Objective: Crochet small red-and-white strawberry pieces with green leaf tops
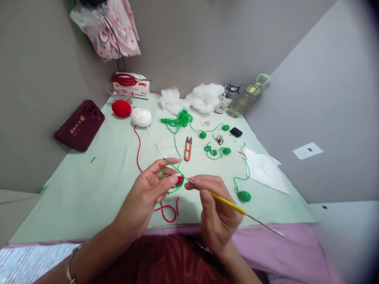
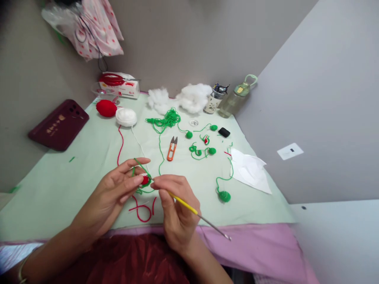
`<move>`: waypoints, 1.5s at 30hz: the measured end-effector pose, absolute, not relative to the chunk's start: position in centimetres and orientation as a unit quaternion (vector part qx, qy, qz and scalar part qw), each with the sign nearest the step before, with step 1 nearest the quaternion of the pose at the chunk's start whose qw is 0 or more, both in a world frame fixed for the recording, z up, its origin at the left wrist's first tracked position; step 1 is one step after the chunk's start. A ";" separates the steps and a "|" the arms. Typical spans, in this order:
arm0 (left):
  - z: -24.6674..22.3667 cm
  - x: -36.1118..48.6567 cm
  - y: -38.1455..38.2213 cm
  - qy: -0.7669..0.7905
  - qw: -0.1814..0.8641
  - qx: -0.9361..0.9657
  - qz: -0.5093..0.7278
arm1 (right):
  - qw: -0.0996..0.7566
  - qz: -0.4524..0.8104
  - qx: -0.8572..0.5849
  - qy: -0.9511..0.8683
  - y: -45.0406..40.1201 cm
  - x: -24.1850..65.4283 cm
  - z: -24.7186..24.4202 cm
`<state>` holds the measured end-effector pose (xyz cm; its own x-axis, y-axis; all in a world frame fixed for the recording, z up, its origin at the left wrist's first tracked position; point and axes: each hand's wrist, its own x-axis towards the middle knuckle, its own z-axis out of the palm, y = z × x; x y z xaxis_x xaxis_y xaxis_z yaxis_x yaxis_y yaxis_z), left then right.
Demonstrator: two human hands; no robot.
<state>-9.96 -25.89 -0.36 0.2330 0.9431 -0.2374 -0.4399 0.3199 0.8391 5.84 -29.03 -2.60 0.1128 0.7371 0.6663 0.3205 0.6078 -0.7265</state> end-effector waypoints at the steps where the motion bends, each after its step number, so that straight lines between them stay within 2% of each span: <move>1: -0.4 -10.0 -25.9 0.384 0.717 0.321 0.485 | 0.632 0.177 -0.410 -0.633 -29.0 5.8 -2.6; 16: -0.5 -9.9 -25.7 0.360 0.746 0.330 0.453 | 0.667 0.372 -0.366 -0.532 -27.0 6.1 -3.1; 20: -0.7 -10.0 -25.7 0.368 0.733 0.348 0.453 | 0.659 0.382 -0.375 -0.529 -27.1 6.3 -2.8; 27: -1.1 -10.1 -26.0 0.399 0.655 0.408 0.495 | 0.610 0.202 -0.388 -0.660 -28.0 6.5 -2.2; 30: -1.2 -10.0 -26.1 0.409 0.638 0.427 0.492 | 0.562 0.110 -0.379 -0.726 -28.1 6.7 -2.7; 33: -1.1 -9.9 -26.0 0.375 0.698 0.375 0.481 | 0.501 -0.015 -0.395 -0.770 -28.2 6.7 -3.4; 35: -0.9 -9.9 -25.8 0.342 0.761 0.317 0.452 | 0.495 -0.048 -0.395 -0.772 -28.3 6.8 -3.5; 38: -0.5 -10.1 -25.4 0.318 0.808 0.254 0.425 | 0.570 0.076 -0.400 -0.713 -28.0 6.7 -2.9; 41: -0.4 -10.2 -25.2 0.318 0.796 0.258 0.445 | 0.645 0.226 -0.380 -0.623 -27.4 6.6 -1.9; 43: -0.4 -10.1 -25.4 0.323 0.777 0.292 0.455 | 0.645 0.272 -0.369 -0.611 -27.0 6.4 -1.6; 45: -0.6 -9.8 -25.6 0.335 0.752 0.324 0.465 | 0.631 0.265 -0.375 -0.625 -27.0 6.2 -1.7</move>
